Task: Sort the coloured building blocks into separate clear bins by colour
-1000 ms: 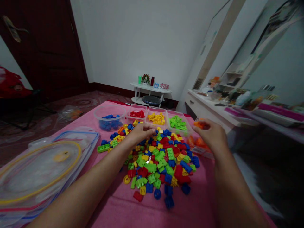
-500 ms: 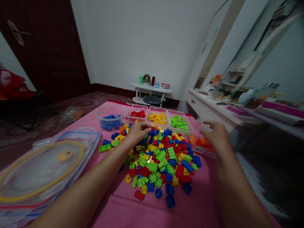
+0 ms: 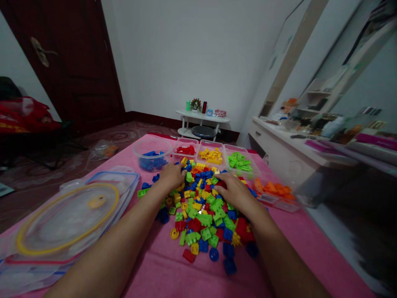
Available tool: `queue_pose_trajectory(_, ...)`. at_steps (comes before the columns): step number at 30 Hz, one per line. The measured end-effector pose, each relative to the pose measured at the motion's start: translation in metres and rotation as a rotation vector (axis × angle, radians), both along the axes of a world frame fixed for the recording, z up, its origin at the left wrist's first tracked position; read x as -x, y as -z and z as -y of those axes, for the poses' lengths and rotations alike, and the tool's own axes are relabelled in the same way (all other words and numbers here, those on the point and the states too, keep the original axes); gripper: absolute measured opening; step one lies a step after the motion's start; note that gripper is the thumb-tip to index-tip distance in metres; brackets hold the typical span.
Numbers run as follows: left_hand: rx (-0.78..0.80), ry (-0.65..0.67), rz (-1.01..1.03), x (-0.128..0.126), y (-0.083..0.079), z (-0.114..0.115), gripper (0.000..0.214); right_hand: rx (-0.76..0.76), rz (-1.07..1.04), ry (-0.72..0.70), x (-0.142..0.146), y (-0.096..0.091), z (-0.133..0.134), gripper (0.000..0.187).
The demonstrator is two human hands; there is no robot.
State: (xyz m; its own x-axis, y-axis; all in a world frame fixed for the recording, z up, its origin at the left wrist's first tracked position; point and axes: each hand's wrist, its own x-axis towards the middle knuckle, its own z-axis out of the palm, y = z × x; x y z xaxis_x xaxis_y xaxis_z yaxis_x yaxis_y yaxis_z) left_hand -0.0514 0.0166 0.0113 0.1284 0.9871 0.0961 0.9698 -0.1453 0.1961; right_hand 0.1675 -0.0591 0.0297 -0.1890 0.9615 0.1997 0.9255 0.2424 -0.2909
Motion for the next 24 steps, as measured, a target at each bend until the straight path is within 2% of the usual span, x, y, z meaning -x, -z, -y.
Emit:
queue_pose_trajectory(5, 0.019, 0.075, -0.059, -0.011, -0.016, 0.017, 0.039, 0.023, 0.039, 0.003, 0.000, -0.002, -0.001, 0.043)
queue_pose_trajectory(9, 0.019, 0.212, 0.061, -0.022, -0.039, 0.036, 0.033, 0.044, 0.060, -0.014, 0.000, -0.004, -0.003, 0.043)
queue_pose_trajectory(12, -0.023, 0.253, 0.156, -0.023, -0.048, 0.037, 0.031, 0.054, 0.060, -0.026, -0.001, -0.004, -0.004, 0.042)
queue_pose_trajectory(14, -0.089, 0.188, 0.181, -0.016, -0.046, 0.029, 0.031, 0.050, 0.058, -0.033, -0.001, -0.005, -0.003, 0.041)
queue_pose_trajectory(16, -0.142, 0.063, 0.161, -0.004, -0.038, 0.019, 0.033, 0.047, 0.060, -0.037, 0.000, -0.006, -0.002, 0.042)
queue_pose_trajectory(19, -0.082, -0.123, 0.082, 0.015, -0.019, 0.004, 0.034, 0.042, 0.071, -0.037, 0.001, -0.007, -0.001, 0.041)
queue_pose_trajectory(21, -0.023, -0.176, 0.043, 0.022, -0.010, -0.002, 0.033, 0.035, 0.079, -0.042, 0.002, -0.007, -0.001, 0.040)
queue_pose_trajectory(24, -0.028, -0.182, 0.010, 0.024, -0.004, -0.003, 0.032, 0.025, 0.088, -0.054, 0.003, -0.006, -0.002, 0.041)
